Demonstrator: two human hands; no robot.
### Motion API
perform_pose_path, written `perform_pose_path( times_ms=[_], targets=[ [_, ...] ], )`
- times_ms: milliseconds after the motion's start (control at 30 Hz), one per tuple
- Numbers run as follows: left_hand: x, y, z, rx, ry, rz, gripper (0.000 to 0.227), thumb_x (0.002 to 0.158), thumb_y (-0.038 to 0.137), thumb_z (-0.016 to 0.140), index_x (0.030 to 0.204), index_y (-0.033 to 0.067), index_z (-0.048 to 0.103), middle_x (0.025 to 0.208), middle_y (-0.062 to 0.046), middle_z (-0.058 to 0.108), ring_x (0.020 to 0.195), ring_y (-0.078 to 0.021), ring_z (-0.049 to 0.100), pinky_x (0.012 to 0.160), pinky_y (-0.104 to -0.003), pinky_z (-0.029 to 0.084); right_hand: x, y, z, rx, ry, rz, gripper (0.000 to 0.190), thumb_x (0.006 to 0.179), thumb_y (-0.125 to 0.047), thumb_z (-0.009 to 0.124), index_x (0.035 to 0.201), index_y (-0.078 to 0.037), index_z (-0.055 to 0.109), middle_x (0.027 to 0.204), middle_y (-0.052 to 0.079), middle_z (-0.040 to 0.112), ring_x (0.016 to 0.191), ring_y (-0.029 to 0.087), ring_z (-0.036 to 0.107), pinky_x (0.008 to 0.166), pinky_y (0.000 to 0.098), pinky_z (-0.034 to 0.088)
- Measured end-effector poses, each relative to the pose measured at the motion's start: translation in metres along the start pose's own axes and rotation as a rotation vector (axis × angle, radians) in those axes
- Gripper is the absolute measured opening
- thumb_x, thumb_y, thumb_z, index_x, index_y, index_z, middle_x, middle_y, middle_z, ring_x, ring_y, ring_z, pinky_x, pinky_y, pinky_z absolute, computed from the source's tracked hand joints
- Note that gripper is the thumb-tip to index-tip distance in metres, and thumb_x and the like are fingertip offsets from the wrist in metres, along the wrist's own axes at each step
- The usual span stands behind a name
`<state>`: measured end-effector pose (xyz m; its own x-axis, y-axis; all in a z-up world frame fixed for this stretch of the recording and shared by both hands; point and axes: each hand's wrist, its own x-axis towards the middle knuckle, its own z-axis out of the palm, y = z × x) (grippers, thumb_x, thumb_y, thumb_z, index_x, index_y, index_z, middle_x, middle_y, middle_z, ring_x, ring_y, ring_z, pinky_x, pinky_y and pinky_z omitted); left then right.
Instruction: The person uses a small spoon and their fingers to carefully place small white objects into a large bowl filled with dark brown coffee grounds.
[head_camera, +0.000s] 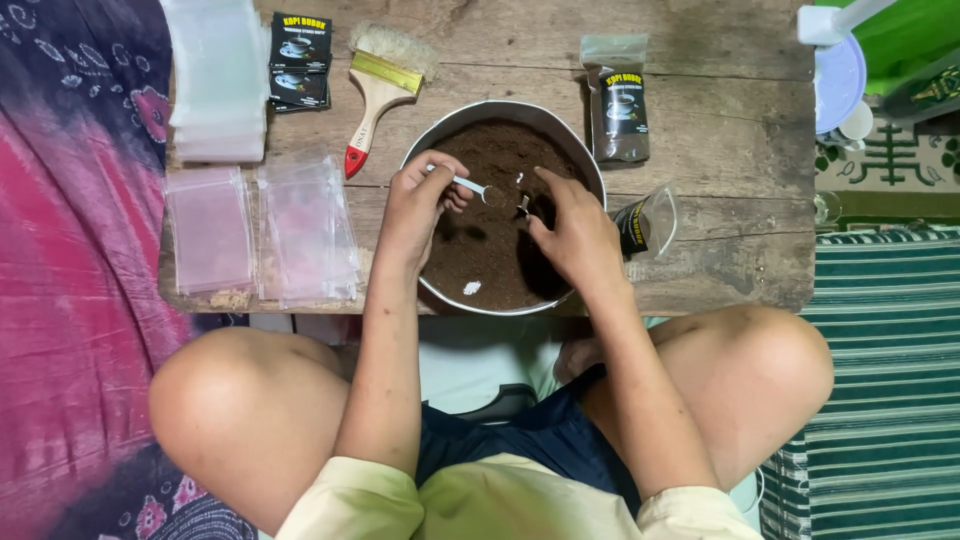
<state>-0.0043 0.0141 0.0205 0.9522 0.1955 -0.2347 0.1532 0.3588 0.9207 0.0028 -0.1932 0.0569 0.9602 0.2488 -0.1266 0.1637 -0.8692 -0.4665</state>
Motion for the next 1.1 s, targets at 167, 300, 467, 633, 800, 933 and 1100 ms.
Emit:
perform_pose_path(
  times_ms=[167,300,467,633,800,933,1100],
  targets=[
    [0.002,0.000,0.009,0.007,0.024,0.058,0.013,0.092,0.010,0.057,0.092,0.0046,0.068,0.066,-0.013,0.069,0.058,-0.0118,0.066,0.056,-0.020,0.053,-0.025,-0.008,-0.023,0.084,0.162,-0.172,0.069,0.089,-0.014,0.074,0.153,-0.012,0.050,0.135,0.020,0.059,0.124,0.046,0.058,0.098,0.0604,0.051],
    [0.002,0.002,0.025,-0.012,0.014,0.122,0.012,0.093,0.012,0.059,0.092,0.0051,0.068,0.068,-0.014,0.070,0.060,-0.0128,0.066,0.057,-0.021,0.054,-0.044,-0.009,-0.058,0.240,0.450,-0.520,0.046,0.094,0.000,0.072,0.139,-0.004,0.062,0.130,0.016,0.063,0.123,0.039,0.061,0.106,0.0490,0.048],
    [-0.009,0.006,0.057,-0.007,-0.031,0.164,0.012,0.093,0.013,0.060,0.093,0.0046,0.069,0.069,-0.014,0.071,0.063,-0.0130,0.067,0.060,-0.022,0.055,-0.048,0.041,-0.069,0.176,0.641,-0.581,0.047,0.092,-0.012,0.081,0.136,-0.004,0.064,0.133,0.017,0.060,0.121,0.038,0.054,0.105,0.0507,0.044],
    [-0.018,0.002,0.086,-0.011,-0.048,0.193,0.013,0.094,0.013,0.060,0.094,0.0048,0.069,0.071,-0.014,0.071,0.064,-0.0138,0.067,0.063,-0.024,0.055,-0.049,0.082,-0.051,0.342,0.603,-0.499,0.084,0.088,-0.031,0.086,0.153,-0.002,0.041,0.151,0.021,0.050,0.139,0.038,0.047,0.111,0.0495,0.042],
    [-0.028,-0.006,0.113,-0.045,-0.076,0.194,0.014,0.098,0.015,0.059,0.095,0.0052,0.069,0.072,-0.014,0.072,0.068,-0.0147,0.067,0.067,-0.025,0.055,-0.044,0.105,-0.024,0.441,0.529,-0.382,0.114,0.079,-0.030,0.093,0.163,-0.004,0.020,0.163,0.021,0.041,0.150,0.036,0.039,0.119,0.0507,0.036],
    [-0.030,-0.014,0.125,-0.057,-0.125,0.169,0.014,0.097,0.013,0.059,0.097,0.0042,0.070,0.072,-0.014,0.072,0.068,-0.0140,0.068,0.069,-0.025,0.056,-0.031,0.110,-0.009,0.582,0.457,-0.321,0.116,0.076,-0.029,0.093,0.165,-0.007,0.021,0.158,0.021,0.048,0.145,0.038,0.046,0.121,0.0551,0.034],
    [-0.031,-0.016,0.135,-0.038,-0.157,0.162,0.013,0.098,0.012,0.060,0.098,0.0048,0.071,0.073,-0.013,0.073,0.070,-0.0136,0.069,0.071,-0.026,0.058,-0.022,0.112,0.008,0.632,0.480,-0.223,0.074,0.072,-0.017,0.090,0.139,-0.006,0.059,0.125,0.013,0.071,0.123,0.030,0.066,0.112,0.0455,0.046]
  ],
)
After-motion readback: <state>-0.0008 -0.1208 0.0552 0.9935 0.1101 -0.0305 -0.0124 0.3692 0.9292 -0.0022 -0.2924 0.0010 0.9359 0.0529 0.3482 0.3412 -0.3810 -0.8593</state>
